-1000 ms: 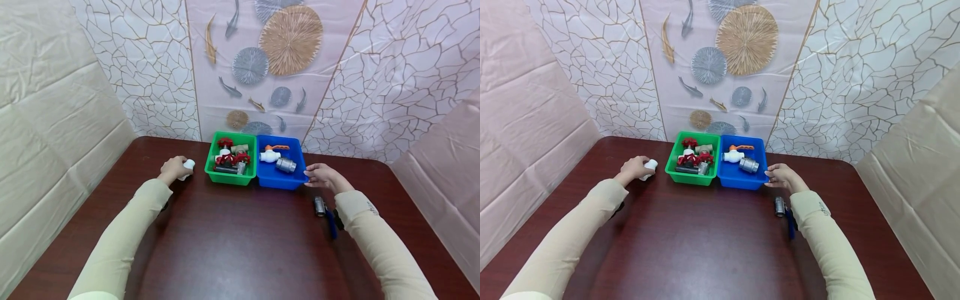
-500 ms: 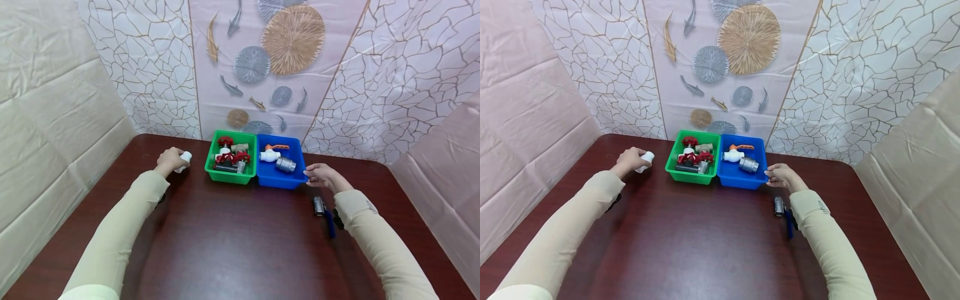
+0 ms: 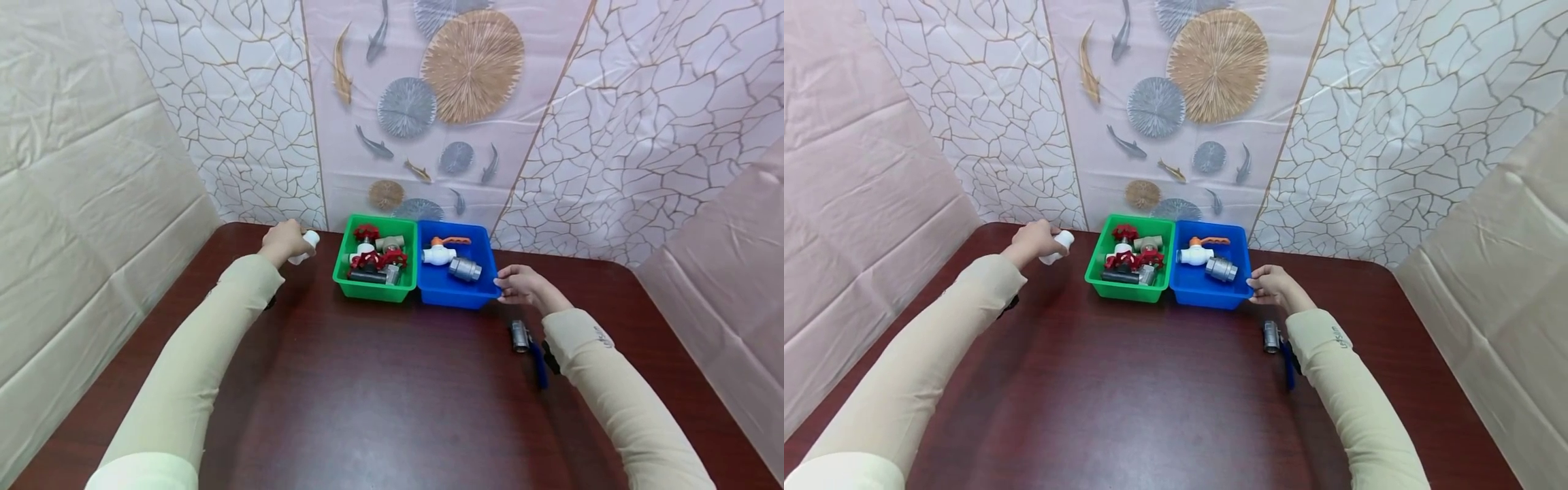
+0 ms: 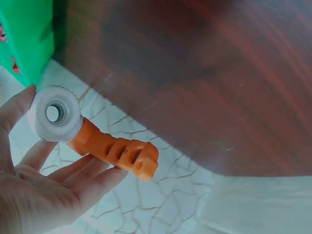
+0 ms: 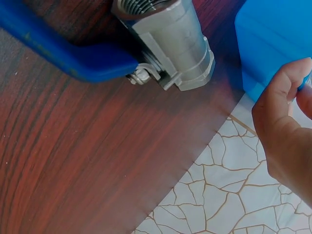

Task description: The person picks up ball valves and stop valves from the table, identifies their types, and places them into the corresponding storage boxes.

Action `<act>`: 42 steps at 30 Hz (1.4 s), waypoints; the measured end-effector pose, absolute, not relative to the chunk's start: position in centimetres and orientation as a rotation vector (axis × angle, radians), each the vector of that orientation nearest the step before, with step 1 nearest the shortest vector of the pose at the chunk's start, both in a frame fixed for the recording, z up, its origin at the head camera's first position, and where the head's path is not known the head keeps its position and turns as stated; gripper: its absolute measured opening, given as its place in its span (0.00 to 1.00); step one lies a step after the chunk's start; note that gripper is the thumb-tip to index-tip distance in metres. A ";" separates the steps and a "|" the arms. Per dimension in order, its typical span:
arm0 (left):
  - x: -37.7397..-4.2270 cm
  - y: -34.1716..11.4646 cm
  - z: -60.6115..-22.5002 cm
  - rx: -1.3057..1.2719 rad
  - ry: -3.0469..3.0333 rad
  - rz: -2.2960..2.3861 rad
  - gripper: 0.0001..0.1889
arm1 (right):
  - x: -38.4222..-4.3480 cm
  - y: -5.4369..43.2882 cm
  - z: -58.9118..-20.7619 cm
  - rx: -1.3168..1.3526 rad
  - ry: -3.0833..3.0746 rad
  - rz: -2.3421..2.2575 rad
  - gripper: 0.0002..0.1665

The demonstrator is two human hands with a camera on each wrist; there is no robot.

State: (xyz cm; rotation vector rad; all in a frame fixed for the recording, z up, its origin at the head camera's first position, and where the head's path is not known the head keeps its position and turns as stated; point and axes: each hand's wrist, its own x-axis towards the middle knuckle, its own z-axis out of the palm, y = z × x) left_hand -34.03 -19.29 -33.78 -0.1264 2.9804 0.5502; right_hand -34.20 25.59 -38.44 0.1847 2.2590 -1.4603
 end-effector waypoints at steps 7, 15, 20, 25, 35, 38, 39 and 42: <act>-34.2 -16.8 -31.6 -0.122 2.963 0.493 0.23 | -34.2 25.5 -38.4 0.166 2.268 -1.454 0.10; -34.8 -12.3 -29.9 -0.025 2.932 0.458 0.21 | -33.9 25.4 -38.2 0.162 2.272 -1.455 0.14; -34.9 -9.6 -28.9 0.056 2.916 0.413 0.20 | -33.9 25.2 -38.5 0.174 2.276 -1.464 0.15; -35.1 -7.0 -27.9 0.162 2.915 0.412 0.24 | -33.9 25.2 -38.6 0.195 2.282 -1.486 0.13; -35.5 -2.7 -28.4 0.560 2.785 0.437 0.26 | -33.8 25.3 -38.6 0.204 2.275 -1.498 0.11; -35.6 -1.7 -29.1 0.648 2.751 0.472 0.25 | -33.8 25.2 -38.5 0.207 2.268 -1.499 0.12; -35.6 -1.3 -29.4 0.676 2.750 0.478 0.25 | -33.8 25.2 -38.5 0.208 2.266 -1.499 0.13; -35.5 -0.4 -29.9 0.767 2.747 0.472 0.25 | -33.8 25.1 -38.5 0.207 2.270 -1.489 0.14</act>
